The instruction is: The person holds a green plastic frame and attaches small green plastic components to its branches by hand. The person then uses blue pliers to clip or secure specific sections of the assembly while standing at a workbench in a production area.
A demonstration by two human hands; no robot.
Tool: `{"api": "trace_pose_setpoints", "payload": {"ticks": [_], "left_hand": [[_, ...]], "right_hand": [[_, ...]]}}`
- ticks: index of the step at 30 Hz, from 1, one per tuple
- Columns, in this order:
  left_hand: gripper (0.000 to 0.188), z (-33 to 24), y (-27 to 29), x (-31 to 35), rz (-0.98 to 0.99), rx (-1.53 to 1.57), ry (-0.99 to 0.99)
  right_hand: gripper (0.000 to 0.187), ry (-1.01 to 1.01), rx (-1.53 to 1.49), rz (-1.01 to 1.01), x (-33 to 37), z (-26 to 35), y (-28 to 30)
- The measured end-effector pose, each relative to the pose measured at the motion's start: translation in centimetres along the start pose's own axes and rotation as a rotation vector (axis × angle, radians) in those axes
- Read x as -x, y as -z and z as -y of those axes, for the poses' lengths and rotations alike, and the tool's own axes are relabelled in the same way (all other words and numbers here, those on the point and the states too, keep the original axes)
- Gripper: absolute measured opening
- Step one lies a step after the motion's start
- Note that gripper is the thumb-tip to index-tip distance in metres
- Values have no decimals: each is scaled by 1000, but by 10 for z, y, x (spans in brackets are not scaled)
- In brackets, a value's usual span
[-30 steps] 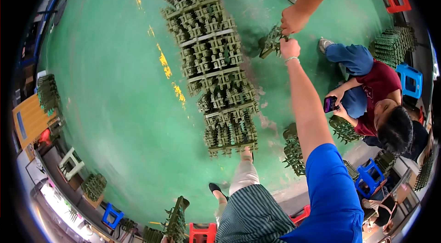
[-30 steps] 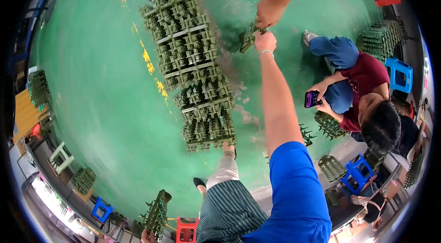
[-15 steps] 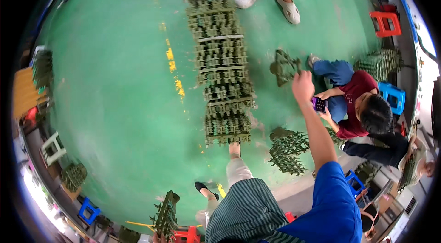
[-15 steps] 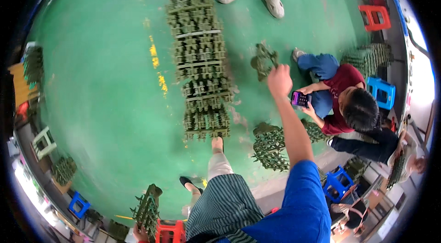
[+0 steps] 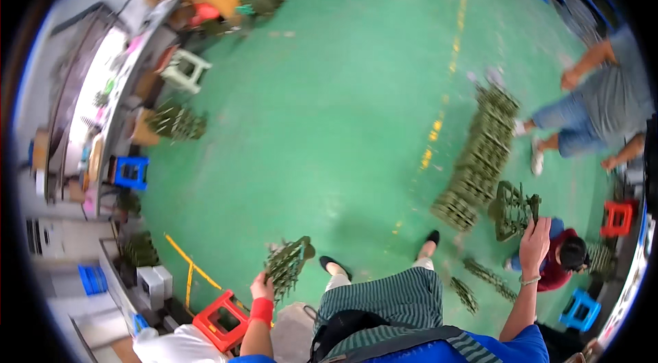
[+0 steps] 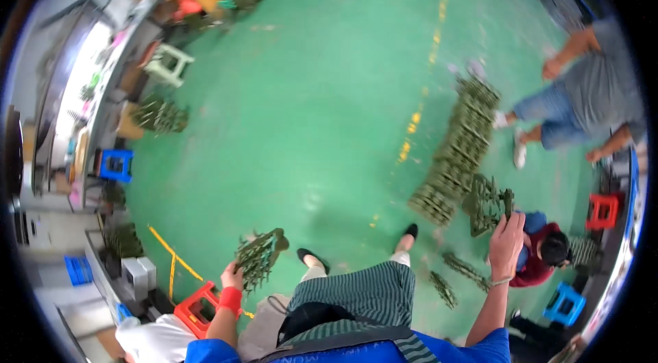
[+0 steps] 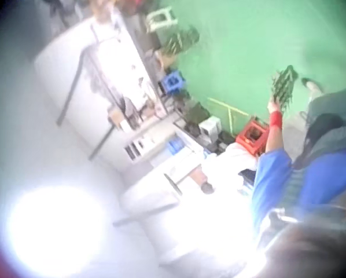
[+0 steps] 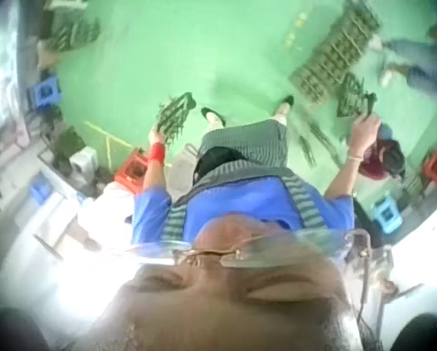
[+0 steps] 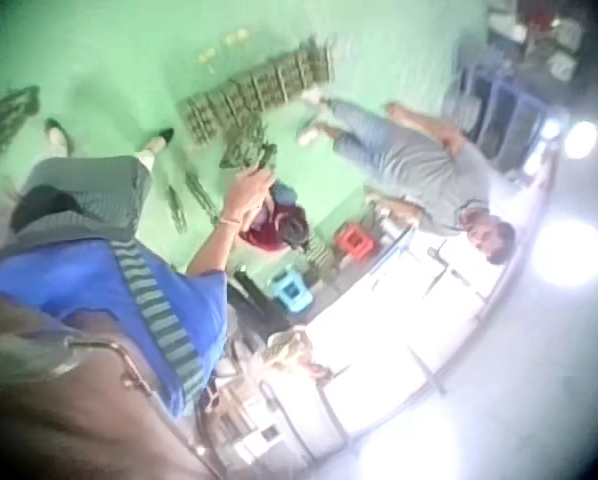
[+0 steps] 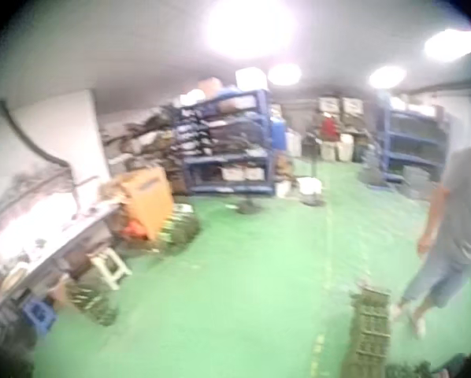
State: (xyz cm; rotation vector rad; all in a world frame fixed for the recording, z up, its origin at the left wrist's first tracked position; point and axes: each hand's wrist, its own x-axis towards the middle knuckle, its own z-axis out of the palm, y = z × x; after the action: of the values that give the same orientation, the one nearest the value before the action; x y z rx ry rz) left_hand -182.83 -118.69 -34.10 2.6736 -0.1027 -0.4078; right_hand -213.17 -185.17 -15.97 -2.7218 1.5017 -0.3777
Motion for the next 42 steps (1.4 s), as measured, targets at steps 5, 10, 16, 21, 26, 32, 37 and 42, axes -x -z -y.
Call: {"api": "trace_pose_setpoints", "payload": {"ticks": [5, 10, 16, 21, 26, 32, 37, 42], "left_hand": [[28, 85, 77, 2, -164, 11, 17], [28, 180, 147, -25, -253, 81, 165], [33, 300, 213, -68, -338, 121, 453], [33, 386, 272, -146, -346, 109, 698], [31, 432, 356, -275, -329, 24, 516], [34, 471, 393, -509, -234, 16, 221], [32, 484, 365, -722, -85, 89, 46], [40, 461, 309, -905, 51, 73, -66]], "right_hand": [[25, 122, -6, 22, 50, 166, -14], [25, 367, -138, 108, 81, 334, -55], [20, 573, -193, 210, 98, 541, -119], [19, 627, -183, 351, 93, 726, -182], [20, 649, -130, 399, 87, 866, -217], [19, 659, -153, 404, 91, 998, -231], [16, 567, -181, 339, 112, 1082, -239], [12, 373, -173, 401, 127, 1149, -251]]}}
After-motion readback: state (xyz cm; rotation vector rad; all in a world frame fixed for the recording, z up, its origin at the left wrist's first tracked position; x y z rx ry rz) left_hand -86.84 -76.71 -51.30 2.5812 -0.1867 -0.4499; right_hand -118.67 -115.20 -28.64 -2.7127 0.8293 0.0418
